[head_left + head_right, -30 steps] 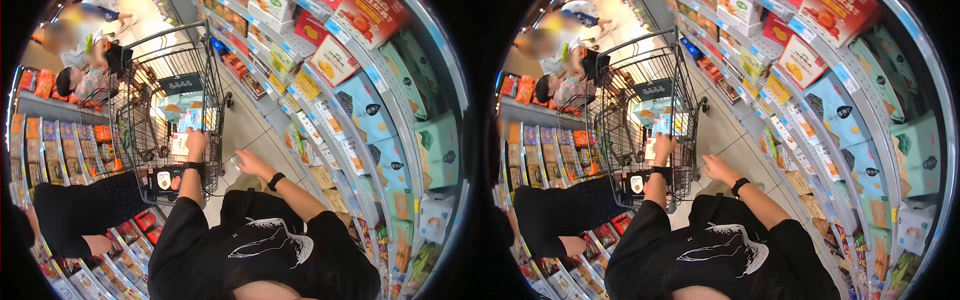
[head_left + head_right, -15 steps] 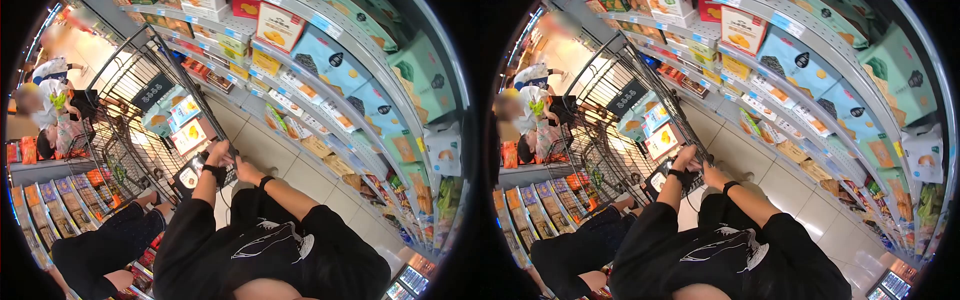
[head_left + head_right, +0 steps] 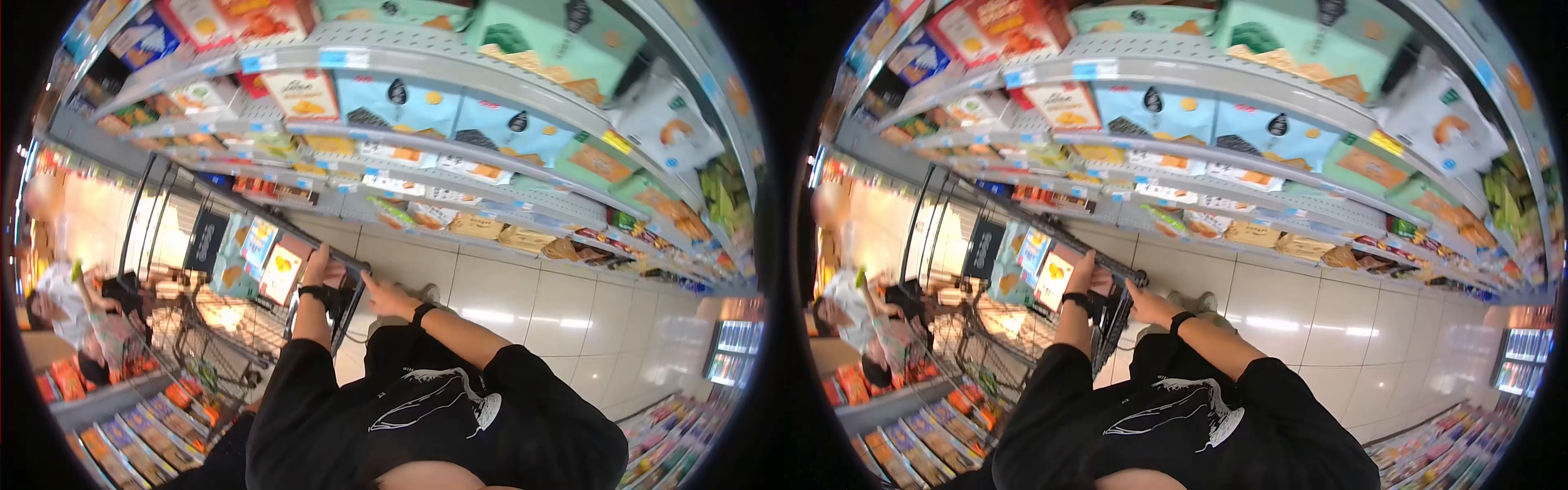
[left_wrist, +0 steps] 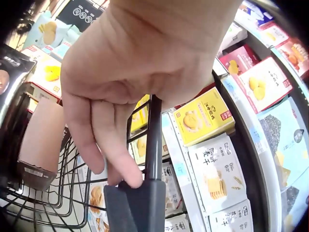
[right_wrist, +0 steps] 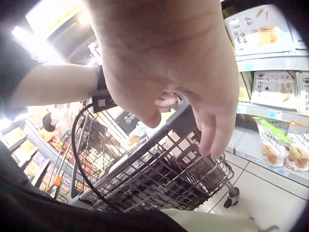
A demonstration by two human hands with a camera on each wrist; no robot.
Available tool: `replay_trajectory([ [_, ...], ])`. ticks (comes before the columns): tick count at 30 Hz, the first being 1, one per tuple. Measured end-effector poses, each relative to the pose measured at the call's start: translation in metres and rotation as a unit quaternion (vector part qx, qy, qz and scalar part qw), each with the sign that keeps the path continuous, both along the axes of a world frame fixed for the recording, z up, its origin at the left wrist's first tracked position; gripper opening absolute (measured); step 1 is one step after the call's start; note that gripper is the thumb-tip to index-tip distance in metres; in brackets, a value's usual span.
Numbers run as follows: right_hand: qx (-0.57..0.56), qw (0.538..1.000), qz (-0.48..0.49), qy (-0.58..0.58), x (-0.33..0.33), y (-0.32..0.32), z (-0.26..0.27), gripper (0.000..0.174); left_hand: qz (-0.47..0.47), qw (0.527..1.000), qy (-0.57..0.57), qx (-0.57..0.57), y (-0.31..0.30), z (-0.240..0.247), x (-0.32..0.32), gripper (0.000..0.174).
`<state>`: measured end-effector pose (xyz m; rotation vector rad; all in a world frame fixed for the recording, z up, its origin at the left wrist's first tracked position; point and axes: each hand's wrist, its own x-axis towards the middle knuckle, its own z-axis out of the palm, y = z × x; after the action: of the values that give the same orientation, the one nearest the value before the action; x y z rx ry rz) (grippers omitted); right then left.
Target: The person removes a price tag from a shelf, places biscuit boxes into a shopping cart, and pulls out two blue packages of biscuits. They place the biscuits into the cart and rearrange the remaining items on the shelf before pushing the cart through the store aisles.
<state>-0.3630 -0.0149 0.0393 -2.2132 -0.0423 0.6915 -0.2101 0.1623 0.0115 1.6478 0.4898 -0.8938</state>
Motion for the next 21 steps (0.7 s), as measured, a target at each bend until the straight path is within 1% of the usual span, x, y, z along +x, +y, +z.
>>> replay_trajectory([
  [1,0.016,0.999,-0.013,-0.031,-0.004,0.000,-0.015,0.081,-0.080,0.994,0.029,0.067,0.003,-0.022,0.008,0.065],
  [2,0.031,0.997,-0.025,-0.063,-0.006,-0.003,-0.023,0.080,-0.335,0.902,-0.191,0.192,0.018,-0.097,0.020,0.064],
  [3,0.023,0.996,-0.043,-0.073,-0.005,-0.009,-0.018,0.080,-0.361,0.842,-0.168,0.365,-0.013,-0.045,0.012,0.061],
  [4,0.027,0.998,-0.042,-0.031,-0.002,-0.018,-0.011,0.074,-0.430,0.829,-0.092,0.345,-0.050,0.048,0.002,0.062],
  [5,0.033,0.999,-0.041,0.013,-0.003,-0.026,-0.005,0.069,-0.428,0.836,-0.096,0.330,-0.072,0.078,-0.004,0.061],
  [6,0.026,0.998,-0.057,0.005,-0.007,-0.033,-0.012,0.069,-0.425,0.843,-0.098,0.315,-0.086,0.090,-0.010,0.059],
  [7,0.055,0.993,-0.090,-0.055,-0.011,-0.043,-0.018,0.062,-0.434,0.838,-0.112,0.310,-0.101,0.085,-0.014,0.059],
  [8,0.082,0.983,-0.120,-0.116,-0.015,-0.055,-0.023,0.055,-0.458,0.792,-0.219,0.340,-0.115,0.072,-0.018,0.055],
  [9,0.066,0.982,-0.147,-0.102,-0.020,-0.067,-0.014,0.052,-0.472,0.735,-0.324,0.363,-0.127,0.061,-0.021,0.051],
  [10,0.056,0.979,-0.158,-0.113,-0.026,-0.081,-0.012,0.052,-0.475,0.729,-0.340,0.357,-0.137,0.054,-0.021,0.051],
  [12,0.094,0.954,-0.247,-0.141,-0.046,-0.106,-0.012,0.051,-0.552,0.698,-0.376,0.258,-0.151,0.038,-0.023,0.044],
  [13,0.087,0.950,-0.258,-0.152,-0.056,-0.121,-0.008,0.051,-0.557,0.689,-0.390,0.251,-0.156,0.024,-0.023,0.044],
  [14,0.080,0.940,-0.303,-0.137,-0.070,-0.134,0.000,0.050,-0.577,0.672,-0.392,0.250,-0.160,0.007,-0.024,0.043],
  [15,0.076,0.927,-0.346,-0.119,-0.085,-0.144,0.005,0.049,-0.597,0.655,-0.391,0.250,-0.163,0.002,-0.026,0.043],
  [16,0.073,0.923,-0.358,-0.124,-0.100,-0.152,0.010,0.049,-0.603,0.646,-0.398,0.244,-0.167,-0.004,-0.026,0.043],
  [18,0.038,0.892,-0.434,-0.122,-0.128,-0.163,0.016,0.046,-0.671,0.596,-0.357,0.259,-0.176,-0.011,-0.031,0.042],
  [19,0.035,0.886,-0.445,-0.122,-0.138,-0.166,0.016,0.046,-0.679,0.587,-0.361,0.253,-0.181,-0.015,-0.035,0.042],
  [21,0.015,0.867,-0.483,-0.119,-0.155,-0.165,0.013,0.045,-0.685,0.588,-0.355,0.242,-0.190,-0.021,-0.043,0.042],
])
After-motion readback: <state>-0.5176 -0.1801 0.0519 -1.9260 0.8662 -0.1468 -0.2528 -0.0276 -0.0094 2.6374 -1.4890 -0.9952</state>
